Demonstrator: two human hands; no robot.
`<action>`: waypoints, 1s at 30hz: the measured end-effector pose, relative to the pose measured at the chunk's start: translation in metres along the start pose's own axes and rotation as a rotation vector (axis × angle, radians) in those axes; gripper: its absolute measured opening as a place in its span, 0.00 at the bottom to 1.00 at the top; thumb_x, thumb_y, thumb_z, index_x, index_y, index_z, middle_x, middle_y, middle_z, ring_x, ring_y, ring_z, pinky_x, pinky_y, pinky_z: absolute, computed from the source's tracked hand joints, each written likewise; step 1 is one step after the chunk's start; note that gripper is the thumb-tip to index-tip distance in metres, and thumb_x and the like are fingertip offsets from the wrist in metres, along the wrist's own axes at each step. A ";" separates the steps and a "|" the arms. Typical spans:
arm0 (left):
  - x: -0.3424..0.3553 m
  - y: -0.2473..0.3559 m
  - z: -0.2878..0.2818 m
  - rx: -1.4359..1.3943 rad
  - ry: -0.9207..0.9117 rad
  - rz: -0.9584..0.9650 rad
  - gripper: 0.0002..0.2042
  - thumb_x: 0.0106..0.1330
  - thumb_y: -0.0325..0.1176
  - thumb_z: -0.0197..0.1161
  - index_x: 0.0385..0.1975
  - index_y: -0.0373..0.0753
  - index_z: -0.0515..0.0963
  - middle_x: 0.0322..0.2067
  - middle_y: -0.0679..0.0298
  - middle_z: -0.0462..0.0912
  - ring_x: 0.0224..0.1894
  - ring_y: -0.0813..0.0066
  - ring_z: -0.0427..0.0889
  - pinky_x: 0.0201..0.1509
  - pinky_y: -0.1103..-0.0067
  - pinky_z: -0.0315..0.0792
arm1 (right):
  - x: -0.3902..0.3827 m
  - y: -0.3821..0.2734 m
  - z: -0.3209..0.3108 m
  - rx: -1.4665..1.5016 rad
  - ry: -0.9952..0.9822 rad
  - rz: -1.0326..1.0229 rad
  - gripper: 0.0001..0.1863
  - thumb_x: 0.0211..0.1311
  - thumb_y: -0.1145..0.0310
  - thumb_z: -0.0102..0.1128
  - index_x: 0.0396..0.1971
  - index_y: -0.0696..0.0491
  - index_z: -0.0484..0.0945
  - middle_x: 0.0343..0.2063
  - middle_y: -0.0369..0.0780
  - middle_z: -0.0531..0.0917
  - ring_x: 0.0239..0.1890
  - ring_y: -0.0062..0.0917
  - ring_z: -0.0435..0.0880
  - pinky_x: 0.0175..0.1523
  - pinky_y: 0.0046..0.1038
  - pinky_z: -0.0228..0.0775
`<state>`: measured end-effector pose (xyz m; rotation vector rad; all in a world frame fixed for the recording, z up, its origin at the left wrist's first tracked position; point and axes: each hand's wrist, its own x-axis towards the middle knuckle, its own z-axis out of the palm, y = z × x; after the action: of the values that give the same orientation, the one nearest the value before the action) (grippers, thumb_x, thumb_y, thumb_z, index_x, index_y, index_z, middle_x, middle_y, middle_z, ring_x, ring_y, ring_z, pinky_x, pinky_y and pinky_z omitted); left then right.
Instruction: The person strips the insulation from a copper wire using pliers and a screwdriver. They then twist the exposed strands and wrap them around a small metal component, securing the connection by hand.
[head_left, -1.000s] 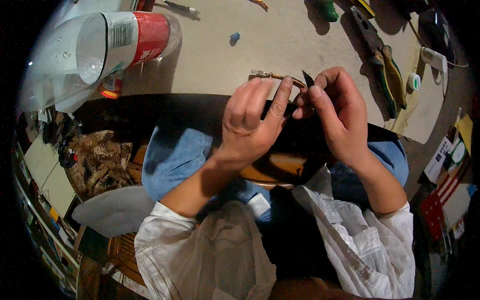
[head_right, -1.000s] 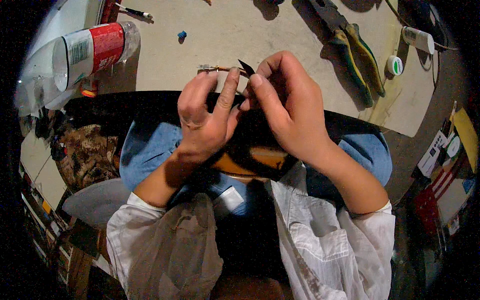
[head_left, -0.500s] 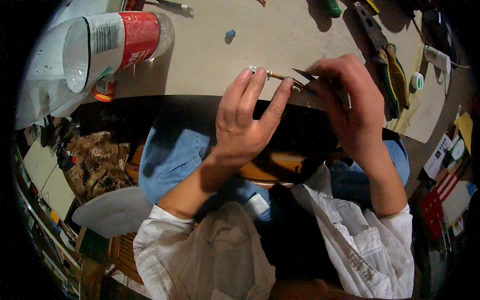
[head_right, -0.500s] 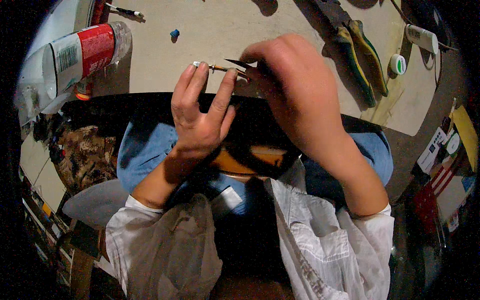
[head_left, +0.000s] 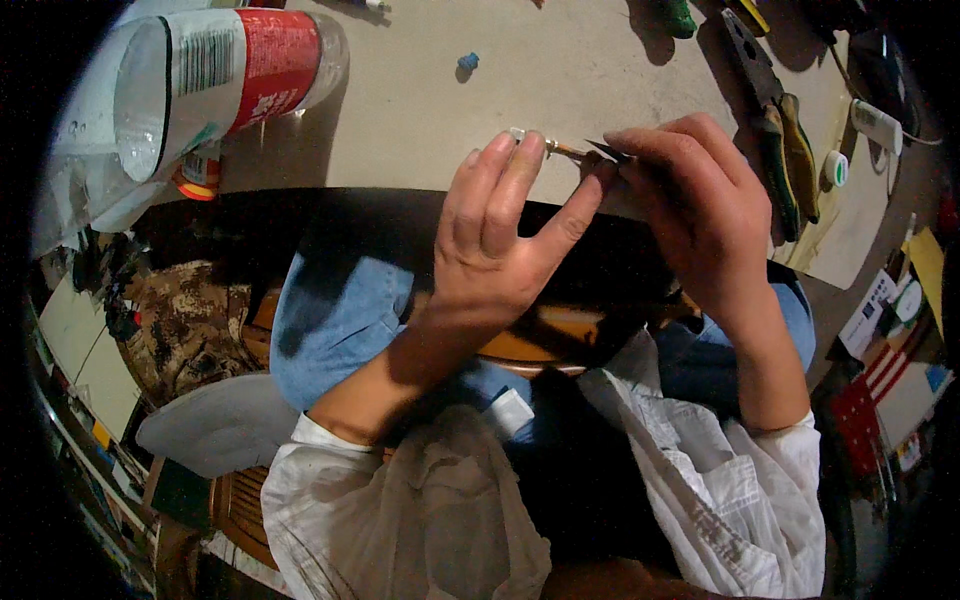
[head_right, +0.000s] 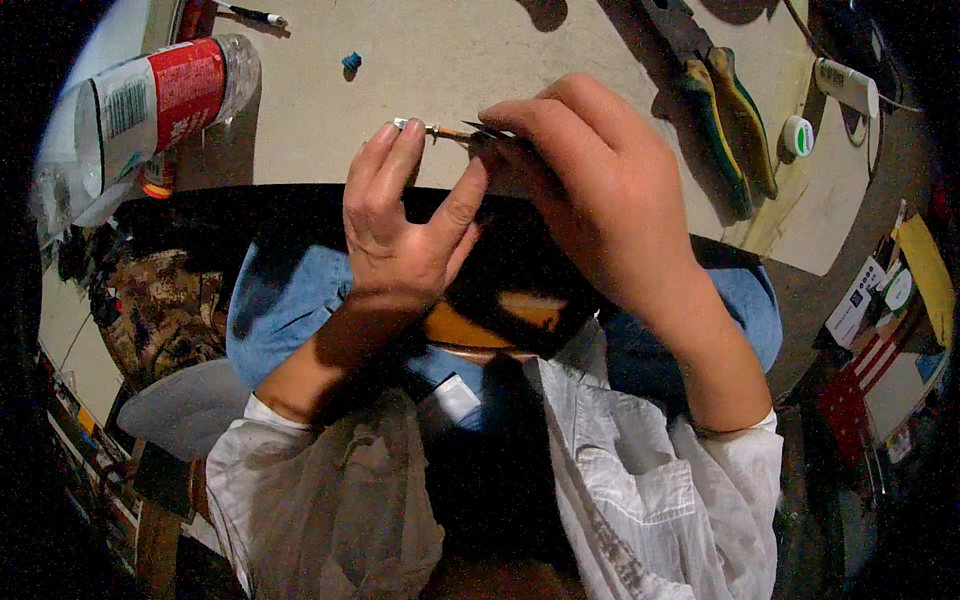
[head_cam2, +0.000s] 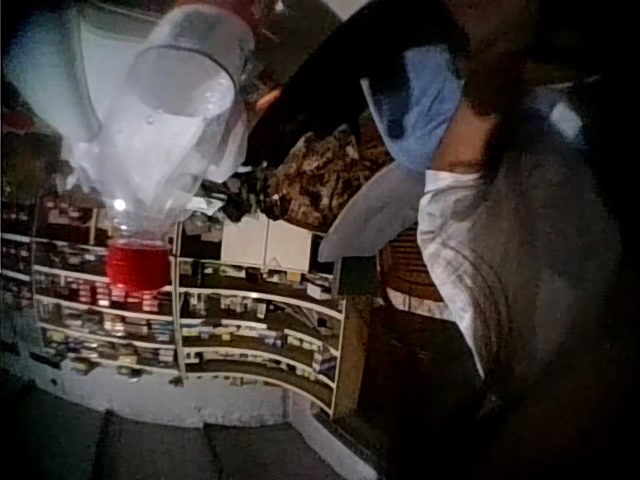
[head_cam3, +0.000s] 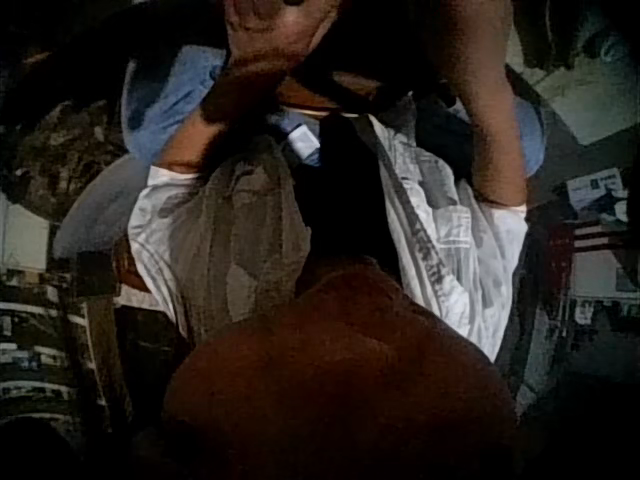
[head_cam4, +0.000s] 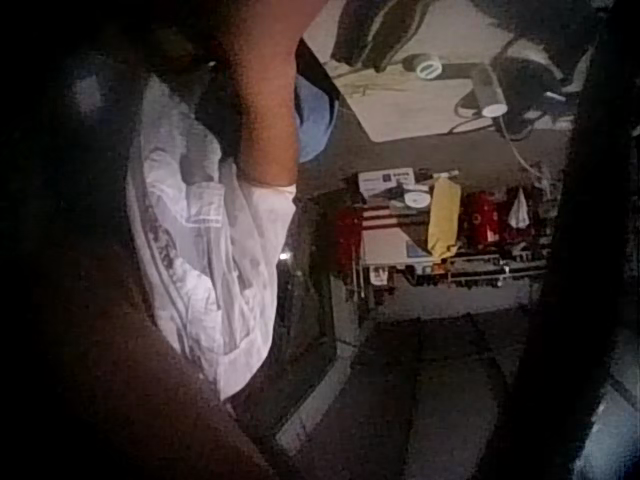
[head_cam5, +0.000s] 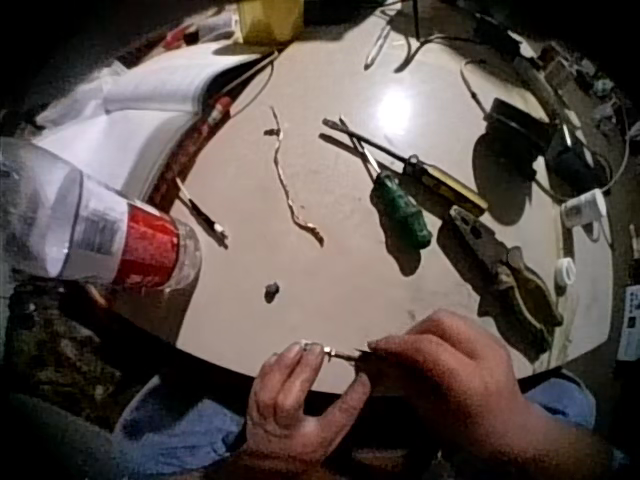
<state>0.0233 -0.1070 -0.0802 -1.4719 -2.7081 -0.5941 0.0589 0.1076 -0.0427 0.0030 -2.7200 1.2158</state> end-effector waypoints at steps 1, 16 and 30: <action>0.003 0.003 -0.004 0.006 -0.007 -0.016 0.24 0.62 0.31 0.67 0.60 0.53 0.80 0.66 0.47 0.64 0.70 0.48 0.61 0.72 0.58 0.66 | 0.000 0.000 0.000 -0.022 0.008 -0.028 0.14 0.54 0.75 0.70 0.41 0.54 0.82 0.30 0.41 0.79 0.31 0.37 0.82 0.34 0.34 0.74; 0.005 0.004 0.001 0.005 0.045 0.009 0.26 0.56 0.31 0.73 0.59 0.46 0.81 0.68 0.46 0.63 0.70 0.45 0.62 0.72 0.57 0.65 | 0.004 -0.003 -0.002 -0.175 -0.040 -0.143 0.15 0.47 0.70 0.67 0.39 0.51 0.85 0.26 0.37 0.74 0.29 0.30 0.80 0.28 0.30 0.71; 0.008 0.009 0.000 0.034 0.090 -0.021 0.13 0.68 0.33 0.64 0.51 0.49 0.84 0.66 0.48 0.68 0.70 0.51 0.64 0.69 0.59 0.72 | 0.005 -0.007 0.000 -0.317 -0.016 -0.175 0.16 0.47 0.69 0.65 0.40 0.50 0.84 0.27 0.36 0.74 0.31 0.28 0.80 0.27 0.28 0.71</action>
<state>0.0259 -0.0961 -0.0762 -1.3760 -2.6545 -0.5966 0.0549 0.1031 -0.0363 0.2082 -2.8239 0.7342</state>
